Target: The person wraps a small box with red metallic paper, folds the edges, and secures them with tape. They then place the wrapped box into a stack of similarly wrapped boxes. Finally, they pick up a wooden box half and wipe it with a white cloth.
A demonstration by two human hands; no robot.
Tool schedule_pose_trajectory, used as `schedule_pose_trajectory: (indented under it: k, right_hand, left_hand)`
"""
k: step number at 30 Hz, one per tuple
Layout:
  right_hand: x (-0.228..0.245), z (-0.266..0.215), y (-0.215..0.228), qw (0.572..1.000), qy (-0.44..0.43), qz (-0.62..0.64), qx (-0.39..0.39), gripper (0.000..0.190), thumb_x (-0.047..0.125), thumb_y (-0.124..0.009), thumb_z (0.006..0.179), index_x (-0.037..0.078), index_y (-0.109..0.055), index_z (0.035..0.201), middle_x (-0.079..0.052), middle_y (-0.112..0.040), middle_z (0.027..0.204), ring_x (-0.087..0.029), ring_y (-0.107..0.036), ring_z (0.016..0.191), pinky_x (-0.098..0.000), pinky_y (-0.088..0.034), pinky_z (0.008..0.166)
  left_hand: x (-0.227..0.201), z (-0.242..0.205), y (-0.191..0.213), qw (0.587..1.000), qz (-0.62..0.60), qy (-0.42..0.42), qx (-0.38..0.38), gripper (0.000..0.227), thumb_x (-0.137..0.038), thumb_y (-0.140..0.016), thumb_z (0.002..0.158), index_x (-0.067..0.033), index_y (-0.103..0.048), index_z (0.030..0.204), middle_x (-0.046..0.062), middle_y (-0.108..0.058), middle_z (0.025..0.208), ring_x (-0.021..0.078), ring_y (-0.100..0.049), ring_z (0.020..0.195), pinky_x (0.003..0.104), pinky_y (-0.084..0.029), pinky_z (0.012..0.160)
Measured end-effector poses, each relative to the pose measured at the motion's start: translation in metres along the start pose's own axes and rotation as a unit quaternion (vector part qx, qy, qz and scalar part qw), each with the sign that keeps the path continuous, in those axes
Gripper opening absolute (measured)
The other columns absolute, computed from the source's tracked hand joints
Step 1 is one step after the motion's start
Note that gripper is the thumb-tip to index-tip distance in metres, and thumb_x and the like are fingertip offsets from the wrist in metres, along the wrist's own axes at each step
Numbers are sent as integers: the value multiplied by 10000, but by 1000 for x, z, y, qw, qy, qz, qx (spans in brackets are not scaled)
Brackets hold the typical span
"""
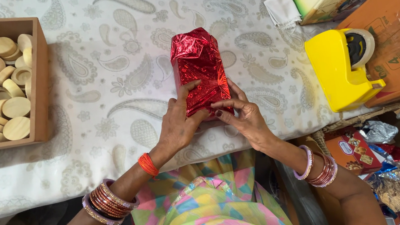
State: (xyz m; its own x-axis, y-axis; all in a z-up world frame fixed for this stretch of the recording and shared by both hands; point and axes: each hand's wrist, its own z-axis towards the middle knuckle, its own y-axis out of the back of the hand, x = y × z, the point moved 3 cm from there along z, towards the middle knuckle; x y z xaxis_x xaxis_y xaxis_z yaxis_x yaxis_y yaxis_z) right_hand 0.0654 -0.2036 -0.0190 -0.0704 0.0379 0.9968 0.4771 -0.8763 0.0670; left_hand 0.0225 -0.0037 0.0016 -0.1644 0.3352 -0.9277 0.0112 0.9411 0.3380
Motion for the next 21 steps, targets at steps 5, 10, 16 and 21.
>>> schedule_pose_trajectory:
  k: [5,10,16,21]
  right_hand:
    - [-1,0,-1,1000,12,-6,-6,255,23,-735,905,88,-747,1151,-90,-173,1725,-227,-249,1578,-398,-386,1222]
    - [-1,1,-2,1000,19,-12,-13,292,4,-737,895,88,-736,1174,-94,-170,1720,-222,-258,1573,-399,-372,1229]
    - [-7,4,-3,999,9,-22,-23,356,-16,-726,874,97,-697,1211,-86,-191,1695,-227,-333,1542,-405,-411,1200]
    - [10,12,-5,999,31,7,-22,857,12,-772,808,147,-320,1523,-114,-360,1583,-220,-445,1419,-406,-427,1195]
  left_hand:
    - [1,1,0,1000,19,-18,-4,798,-357,-717,798,-342,-371,1516,238,-613,1092,373,-659,1002,453,-586,869]
    - [4,2,-2,999,22,-29,-5,788,-360,-709,809,-330,-366,1517,235,-628,1105,375,-637,1035,469,-561,889]
    - [3,2,-2,999,26,-43,-6,780,-360,-715,806,-326,-369,1504,222,-648,1138,391,-610,1075,491,-528,911]
    - [3,2,-2,999,38,-31,-9,794,-364,-722,810,-350,-355,1513,245,-633,1131,416,-609,1076,501,-515,940]
